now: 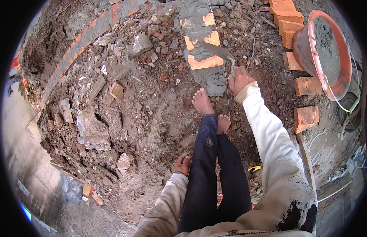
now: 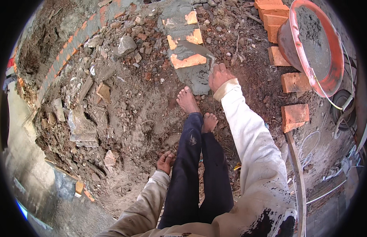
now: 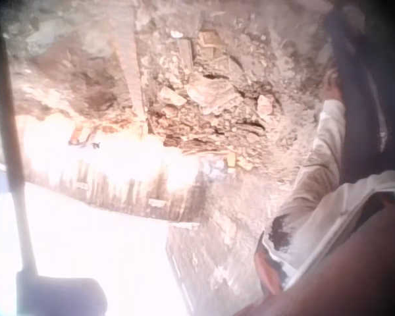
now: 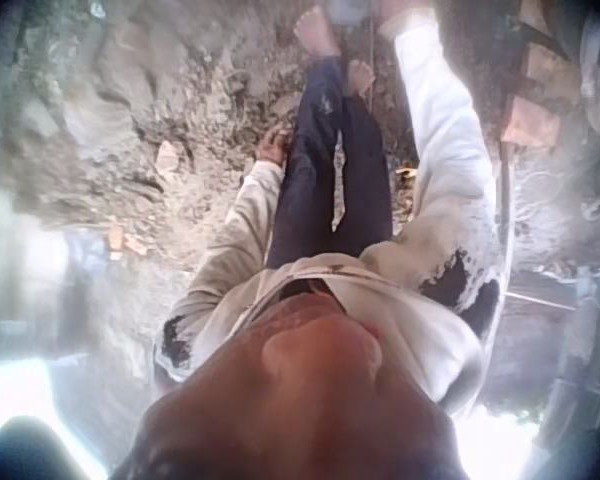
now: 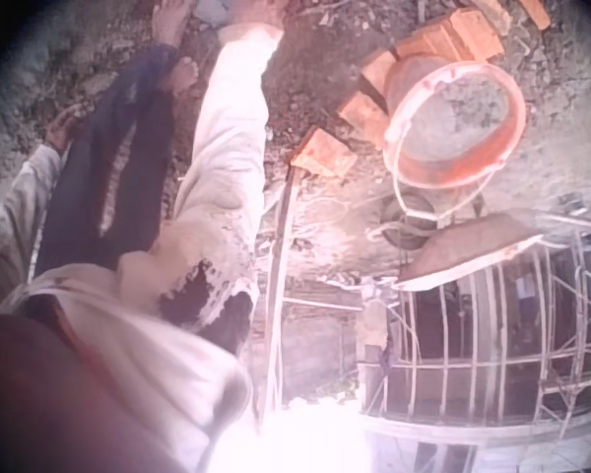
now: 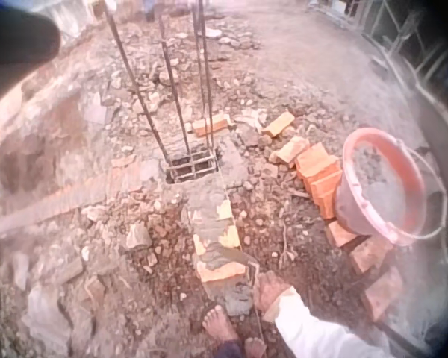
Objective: The person lays bricks in a linear pattern on a construction site. They use a trowel to scoop mortar from a bucket, spread it on the ground, place bricks, and tap them into alignment.
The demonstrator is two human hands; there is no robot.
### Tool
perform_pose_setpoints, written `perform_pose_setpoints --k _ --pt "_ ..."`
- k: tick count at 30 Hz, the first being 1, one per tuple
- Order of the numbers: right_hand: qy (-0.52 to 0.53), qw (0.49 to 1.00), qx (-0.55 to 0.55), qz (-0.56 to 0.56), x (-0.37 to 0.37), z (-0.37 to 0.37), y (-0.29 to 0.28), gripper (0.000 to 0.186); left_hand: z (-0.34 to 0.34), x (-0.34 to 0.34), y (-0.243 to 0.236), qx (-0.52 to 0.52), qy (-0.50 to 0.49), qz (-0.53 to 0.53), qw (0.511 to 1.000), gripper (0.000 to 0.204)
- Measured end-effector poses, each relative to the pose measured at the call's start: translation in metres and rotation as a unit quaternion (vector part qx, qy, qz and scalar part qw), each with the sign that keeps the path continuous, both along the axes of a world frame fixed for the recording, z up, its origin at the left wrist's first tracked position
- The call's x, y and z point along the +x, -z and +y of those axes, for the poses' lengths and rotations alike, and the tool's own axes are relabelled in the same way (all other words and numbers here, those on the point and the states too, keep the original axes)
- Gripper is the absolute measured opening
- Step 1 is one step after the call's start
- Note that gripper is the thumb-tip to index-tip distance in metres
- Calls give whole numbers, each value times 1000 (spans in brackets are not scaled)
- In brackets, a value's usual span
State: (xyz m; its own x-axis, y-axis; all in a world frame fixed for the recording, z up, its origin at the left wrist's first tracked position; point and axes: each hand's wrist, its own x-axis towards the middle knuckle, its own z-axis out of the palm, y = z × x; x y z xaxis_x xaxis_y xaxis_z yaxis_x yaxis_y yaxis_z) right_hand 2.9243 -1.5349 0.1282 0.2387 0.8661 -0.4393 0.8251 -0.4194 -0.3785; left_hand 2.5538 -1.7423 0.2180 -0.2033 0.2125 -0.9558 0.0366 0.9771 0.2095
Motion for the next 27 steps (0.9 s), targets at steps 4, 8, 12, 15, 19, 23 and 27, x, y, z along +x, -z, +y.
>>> perform_pose_setpoints --k 4,8,12,15,19,23,27 --pt "-34 987 -141 66 -48 -9 13 37 4 7 -2 2 8 2 1000 37" --pt "54 989 -140 -6 -20 -15 55 34 4 0 0 21 37 -14 999 40" --pt "167 968 -146 120 -26 -19 70 36 6 -2 -1 3 36 13 999 40" --pt "301 911 -151 239 -34 -46 104 38 9 7 1 -10 29 2 1000 39" --pt "310 906 -95 272 -58 -26 95 33 11 7 -9 1 -7 1 1000 39" --pt "118 978 -9 169 -42 -31 110 30 12 18 -5 -14 -17 -4 1000 39" --pt "240 894 -129 355 -49 -37 79 30 -1 6 0 6 -13 -1 1000 39"
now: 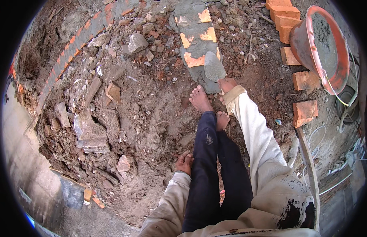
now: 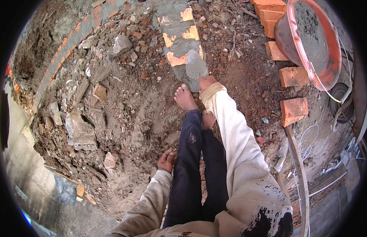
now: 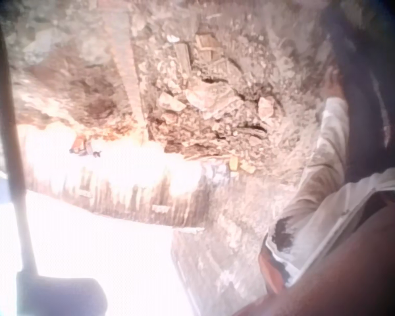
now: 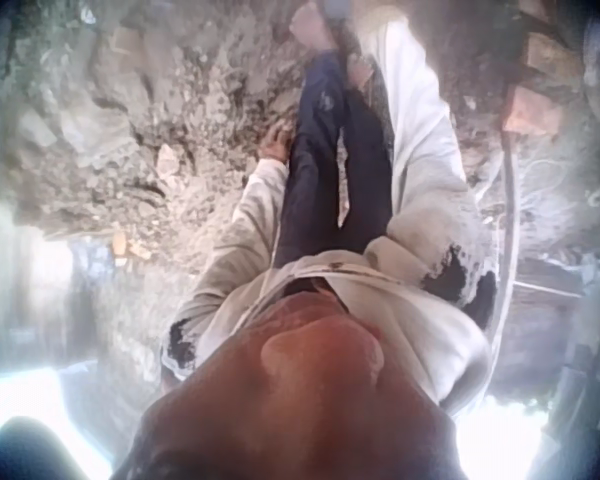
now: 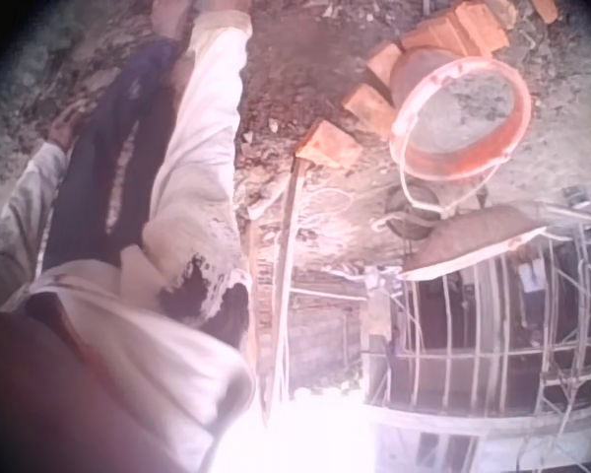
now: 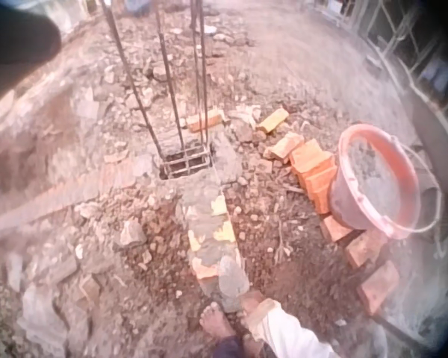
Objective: The person lays bricks in a linear pattern on a construction site. They use a trowel to scoop mortar from a bucket, spread it on the ground, place bricks, and tap them into alignment.
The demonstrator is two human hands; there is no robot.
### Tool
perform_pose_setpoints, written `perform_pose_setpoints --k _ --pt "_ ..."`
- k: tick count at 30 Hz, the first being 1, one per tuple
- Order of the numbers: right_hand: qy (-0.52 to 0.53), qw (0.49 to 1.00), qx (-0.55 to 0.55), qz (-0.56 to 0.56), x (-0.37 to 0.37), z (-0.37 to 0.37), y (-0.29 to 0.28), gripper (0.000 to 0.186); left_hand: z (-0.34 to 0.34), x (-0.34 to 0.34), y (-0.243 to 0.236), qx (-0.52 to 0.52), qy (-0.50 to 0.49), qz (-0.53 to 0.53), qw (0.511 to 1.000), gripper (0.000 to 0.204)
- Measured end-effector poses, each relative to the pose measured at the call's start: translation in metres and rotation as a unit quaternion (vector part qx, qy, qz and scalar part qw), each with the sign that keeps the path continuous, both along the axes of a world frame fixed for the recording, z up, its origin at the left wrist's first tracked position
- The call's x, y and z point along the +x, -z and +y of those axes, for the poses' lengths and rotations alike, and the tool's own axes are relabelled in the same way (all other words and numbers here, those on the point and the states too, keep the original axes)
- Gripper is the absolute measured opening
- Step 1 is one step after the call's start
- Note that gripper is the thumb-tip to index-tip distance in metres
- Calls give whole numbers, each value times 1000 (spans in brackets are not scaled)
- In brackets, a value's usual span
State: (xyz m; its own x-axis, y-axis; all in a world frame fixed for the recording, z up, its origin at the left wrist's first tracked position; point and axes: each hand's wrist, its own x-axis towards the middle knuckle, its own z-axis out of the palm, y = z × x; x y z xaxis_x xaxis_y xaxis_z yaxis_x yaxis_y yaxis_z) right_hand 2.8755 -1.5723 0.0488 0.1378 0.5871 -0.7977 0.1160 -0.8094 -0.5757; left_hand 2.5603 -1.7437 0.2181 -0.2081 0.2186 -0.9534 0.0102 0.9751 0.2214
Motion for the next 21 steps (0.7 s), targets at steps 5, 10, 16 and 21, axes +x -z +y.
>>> perform_pose_setpoints --k 5,10,16,21 --pt "56 996 5 -62 -13 40 -35 32 -5 -5 3 10 1 -13 1000 39" --pt "-140 973 36 -177 -20 -1 10 33 7 0 2 1 32 -17 999 41" --pt "-26 954 9 -299 4 37 -9 37 -2 -7 7 -5 15 -10 1000 40" --pt "-54 997 14 -53 5 49 12 34 -14 -10 14 -11 16 -17 1000 38"
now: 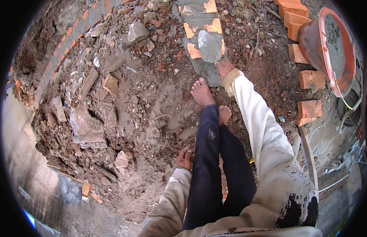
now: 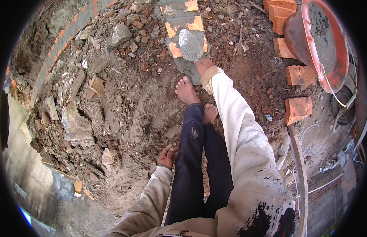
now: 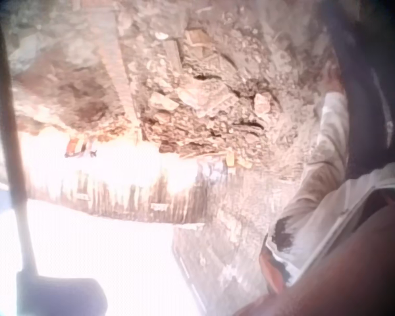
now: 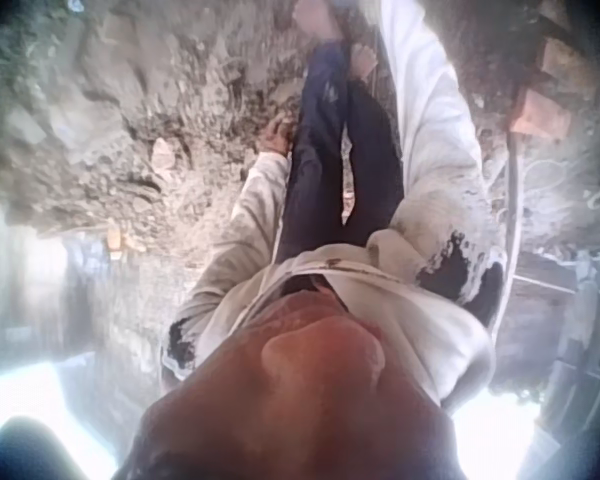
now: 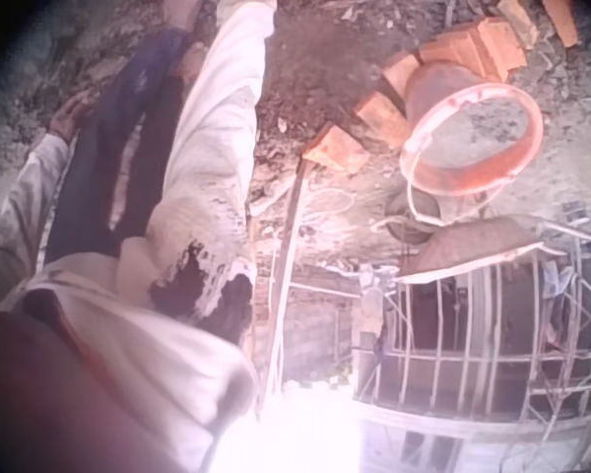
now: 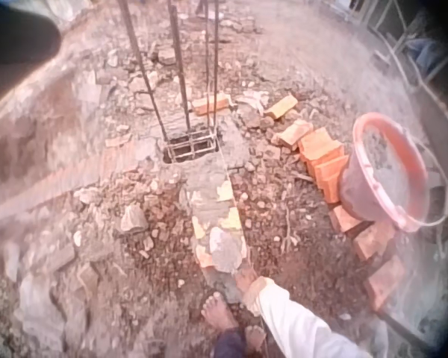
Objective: The person lays bricks in a linear pattern on a construction site. They use a trowel to scoop mortar from a bucket, spread it on the ground, place bricks, and tap them into alignment.
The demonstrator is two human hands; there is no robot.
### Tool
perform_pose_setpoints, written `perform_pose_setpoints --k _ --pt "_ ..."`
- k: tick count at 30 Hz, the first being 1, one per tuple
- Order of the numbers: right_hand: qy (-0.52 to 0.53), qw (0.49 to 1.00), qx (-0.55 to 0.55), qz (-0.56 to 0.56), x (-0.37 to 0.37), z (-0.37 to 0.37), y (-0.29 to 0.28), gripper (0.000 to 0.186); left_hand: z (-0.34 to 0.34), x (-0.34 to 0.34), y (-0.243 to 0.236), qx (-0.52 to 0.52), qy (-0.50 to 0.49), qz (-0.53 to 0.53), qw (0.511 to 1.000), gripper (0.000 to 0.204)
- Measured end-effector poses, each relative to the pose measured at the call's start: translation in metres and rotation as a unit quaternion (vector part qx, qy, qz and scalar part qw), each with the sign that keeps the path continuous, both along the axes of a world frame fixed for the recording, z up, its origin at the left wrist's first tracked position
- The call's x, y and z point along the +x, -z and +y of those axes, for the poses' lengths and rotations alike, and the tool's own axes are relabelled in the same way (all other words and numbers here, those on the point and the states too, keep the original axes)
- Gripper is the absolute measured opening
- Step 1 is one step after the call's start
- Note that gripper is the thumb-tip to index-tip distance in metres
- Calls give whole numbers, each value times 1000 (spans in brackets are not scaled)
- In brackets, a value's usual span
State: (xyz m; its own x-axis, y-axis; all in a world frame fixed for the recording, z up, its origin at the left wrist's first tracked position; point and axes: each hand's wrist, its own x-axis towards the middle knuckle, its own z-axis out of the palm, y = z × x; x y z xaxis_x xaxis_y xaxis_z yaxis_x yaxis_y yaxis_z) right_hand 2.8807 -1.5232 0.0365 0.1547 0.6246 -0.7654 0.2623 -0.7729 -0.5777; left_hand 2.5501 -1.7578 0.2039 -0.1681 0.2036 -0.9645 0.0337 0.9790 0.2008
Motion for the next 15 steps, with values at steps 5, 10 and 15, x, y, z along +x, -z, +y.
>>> perform_pose_setpoints --k 5,10,15 --pt "-153 968 36 -195 25 -18 -26 40 3 2 -7 8 -27 18 999 38" --pt "-139 925 34 -352 76 67 -40 36 7 14 8 -3 -46 0 999 38" --pt "-286 908 -6 -305 61 63 -36 36 8 21 13 22 -63 -6 998 38"
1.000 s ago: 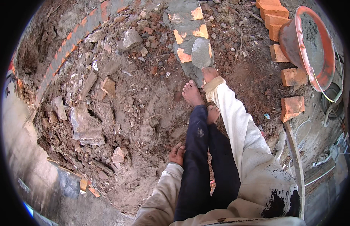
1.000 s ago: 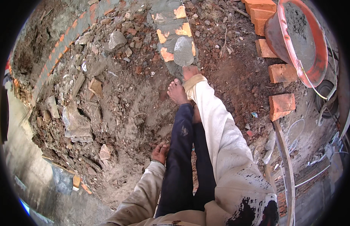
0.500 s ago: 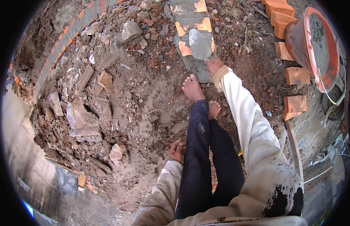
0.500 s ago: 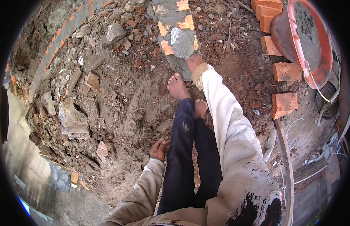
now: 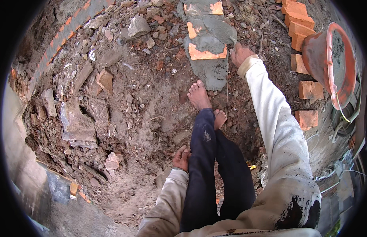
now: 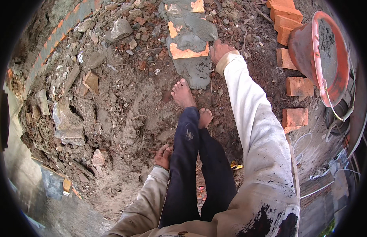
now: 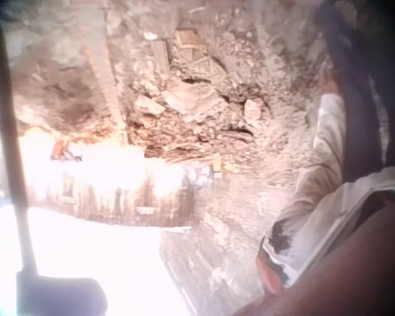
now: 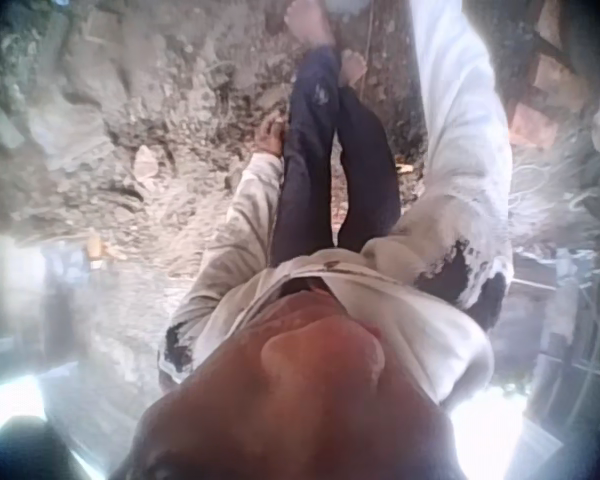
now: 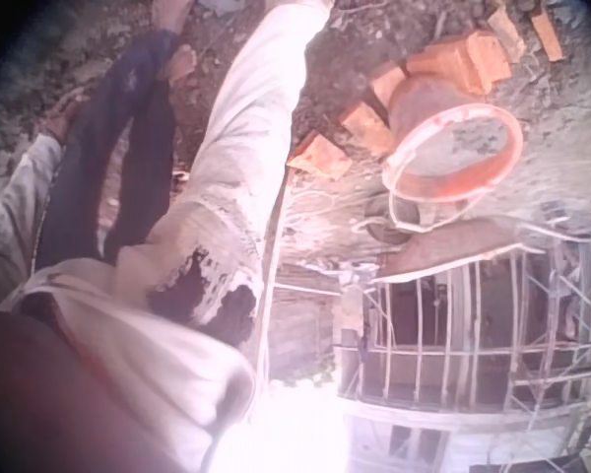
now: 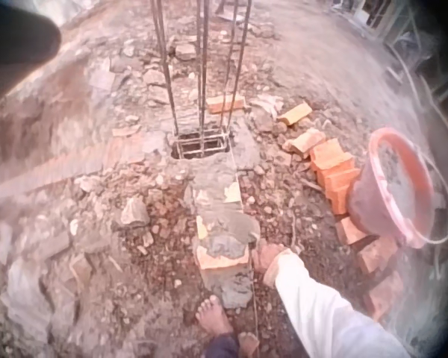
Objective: The person lays bricks in a linear pattern on a construction site. They use a trowel to scoop mortar from a bucket, spread it on the ground, place bricks, and tap them into alignment.
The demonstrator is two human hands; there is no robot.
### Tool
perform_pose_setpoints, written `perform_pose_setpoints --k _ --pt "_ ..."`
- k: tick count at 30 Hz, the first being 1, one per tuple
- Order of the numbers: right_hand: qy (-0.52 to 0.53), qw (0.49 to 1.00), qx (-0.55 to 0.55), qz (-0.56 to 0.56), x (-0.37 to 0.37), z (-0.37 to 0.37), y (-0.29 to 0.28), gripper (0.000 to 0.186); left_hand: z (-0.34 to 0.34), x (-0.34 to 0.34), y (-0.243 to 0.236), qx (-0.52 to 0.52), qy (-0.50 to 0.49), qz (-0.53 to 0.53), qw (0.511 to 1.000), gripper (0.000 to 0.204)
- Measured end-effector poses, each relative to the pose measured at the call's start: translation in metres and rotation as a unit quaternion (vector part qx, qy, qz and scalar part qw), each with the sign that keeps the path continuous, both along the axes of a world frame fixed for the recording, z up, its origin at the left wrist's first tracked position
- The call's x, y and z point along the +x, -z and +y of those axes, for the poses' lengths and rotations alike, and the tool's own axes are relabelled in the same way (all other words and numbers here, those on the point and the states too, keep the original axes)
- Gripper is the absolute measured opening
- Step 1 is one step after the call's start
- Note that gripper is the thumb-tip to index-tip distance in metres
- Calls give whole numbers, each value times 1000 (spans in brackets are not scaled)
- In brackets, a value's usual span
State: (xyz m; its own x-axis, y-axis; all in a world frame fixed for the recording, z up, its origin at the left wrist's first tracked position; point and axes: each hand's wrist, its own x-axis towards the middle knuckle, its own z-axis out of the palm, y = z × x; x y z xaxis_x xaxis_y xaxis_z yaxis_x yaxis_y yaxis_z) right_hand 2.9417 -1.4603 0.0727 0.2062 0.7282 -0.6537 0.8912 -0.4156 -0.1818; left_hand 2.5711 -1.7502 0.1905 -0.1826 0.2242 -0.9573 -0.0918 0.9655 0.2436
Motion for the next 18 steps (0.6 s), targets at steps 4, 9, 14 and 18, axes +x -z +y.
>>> perform_pose_setpoints --k 4,9,14,18 --pt "73 996 50 -8 11 4 10 35 -13 -4 3 3 5 7 1000 39" --pt "-93 995 9 22 0 1 4 32 -4 1 -2 3 7 15 1000 39" --pt "-65 996 63 -27 3 38 2 35 -2 -2 -1 -6 -17 17 1000 41" --pt "-243 961 124 -46 19 35 17 32 -5 -1 0 -12 -19 18 1000 42"
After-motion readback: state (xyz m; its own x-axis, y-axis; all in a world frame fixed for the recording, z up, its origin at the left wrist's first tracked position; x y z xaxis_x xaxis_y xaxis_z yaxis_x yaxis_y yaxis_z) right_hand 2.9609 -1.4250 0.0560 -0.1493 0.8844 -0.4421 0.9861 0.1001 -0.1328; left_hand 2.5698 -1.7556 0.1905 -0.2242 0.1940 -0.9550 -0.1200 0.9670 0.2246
